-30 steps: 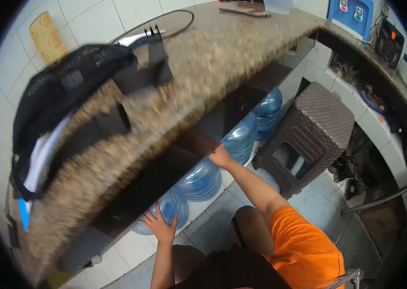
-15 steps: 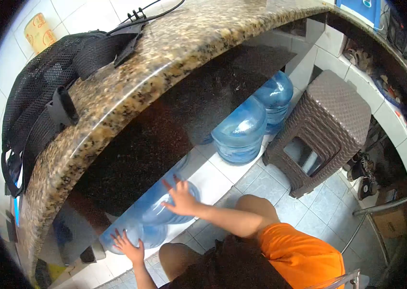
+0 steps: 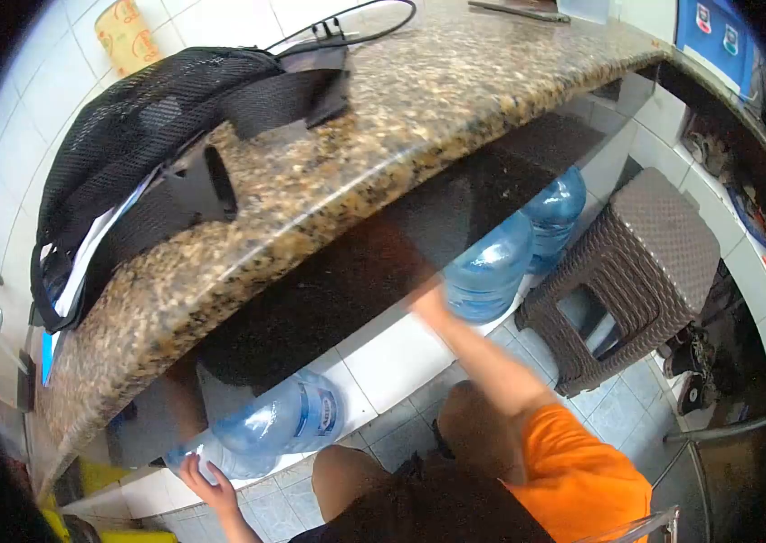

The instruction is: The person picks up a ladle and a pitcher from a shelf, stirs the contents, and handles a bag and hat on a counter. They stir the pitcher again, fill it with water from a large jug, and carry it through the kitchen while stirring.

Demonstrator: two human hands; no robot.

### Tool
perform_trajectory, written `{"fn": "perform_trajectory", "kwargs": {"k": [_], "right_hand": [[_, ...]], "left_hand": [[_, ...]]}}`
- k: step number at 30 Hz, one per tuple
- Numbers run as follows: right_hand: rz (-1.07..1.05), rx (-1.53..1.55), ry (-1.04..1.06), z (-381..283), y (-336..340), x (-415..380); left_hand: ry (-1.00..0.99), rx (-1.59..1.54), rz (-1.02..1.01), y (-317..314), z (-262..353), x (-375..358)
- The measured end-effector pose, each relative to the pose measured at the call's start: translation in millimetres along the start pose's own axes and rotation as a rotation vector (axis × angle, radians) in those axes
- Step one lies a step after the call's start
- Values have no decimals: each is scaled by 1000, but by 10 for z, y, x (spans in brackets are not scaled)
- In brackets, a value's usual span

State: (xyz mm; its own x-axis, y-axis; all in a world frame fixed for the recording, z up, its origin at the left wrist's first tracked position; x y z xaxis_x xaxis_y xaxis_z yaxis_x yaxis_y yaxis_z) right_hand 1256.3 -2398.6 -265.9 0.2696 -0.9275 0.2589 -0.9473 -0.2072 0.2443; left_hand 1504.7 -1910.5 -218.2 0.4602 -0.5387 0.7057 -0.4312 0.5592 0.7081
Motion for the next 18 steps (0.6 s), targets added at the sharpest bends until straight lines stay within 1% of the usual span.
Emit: {"fn": "perform_trajectory", "kwargs": {"k": [1, 2, 3, 4, 5, 7, 8, 9, 10, 11, 12, 13, 14, 15, 16, 17, 18], "right_hand": [[436, -255, 403, 262, 357, 364], [646, -452, 478, 839, 620, 816], [710, -495, 676, 472, 1115, 986], [693, -472, 702, 349, 1010, 1065], [676, -426, 705, 407, 1183, 1123], [621, -311, 727, 345, 1237, 1371], [584, -242, 742, 408, 1235, 1380], [539, -168, 763, 407, 1156, 1443], [487, -91, 779, 547, 1114, 1409], [431, -15, 786, 755, 1128, 1446], [375, 58, 783, 995, 1145, 1567], [323, 125, 772, 1256, 1177, 1724], [274, 181, 761, 1476, 1222, 1868], [231, 230, 754, 1680, 1266, 1995], [195, 271, 744, 1664, 1132, 2086], [166, 304, 733, 1740, 1108, 2090], [140, 333, 717, 1775, 978, 2038]], "left_hand": [[-168, 45, 73, 254, 292, 49], [-295, 109, 153, 520, 546, 122], [-417, 173, 248, 791, 656, 162], [-467, 134, 376, 1130, 755, 278], [-514, 103, 505, 1367, 772, 276], [-283, 260, 710, 1623, 209, -59], [-306, 361, 692, 1849, 488, 165], [-318, 468, 671, 2074, 757, 541], [-233, 434, 664, 2156, 653, 631], [-215, 363, 666, 2238, 570, 805], [-182, 278, 608, 2342, 653, 1059], [-114, 193, 641, 2371, 602, 1271], [-39, 256, 645, 2408, 551, 1468], [-15, 243, 656, 2438, 458, 1652], [39, 115, 716, 2399, 273, 1805], [176, -13, 768, 2353, 62, 1914], [290, -20, 784, 2258, -296, 2005]]}}
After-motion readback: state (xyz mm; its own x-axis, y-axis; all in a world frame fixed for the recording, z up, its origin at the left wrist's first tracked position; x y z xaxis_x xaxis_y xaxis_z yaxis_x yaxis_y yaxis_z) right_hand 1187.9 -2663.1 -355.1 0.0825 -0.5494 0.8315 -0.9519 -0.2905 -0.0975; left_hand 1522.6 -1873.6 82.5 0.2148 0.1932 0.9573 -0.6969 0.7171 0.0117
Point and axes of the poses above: each hand's wrist, its own x-axis towards the middle knuckle, its own y-axis out of the back of the hand, z = x × y, the point moved 4 cm from there along x, towards the middle knuckle, and after that the axes turned 5 degrees about x, right-handed, at the moved point
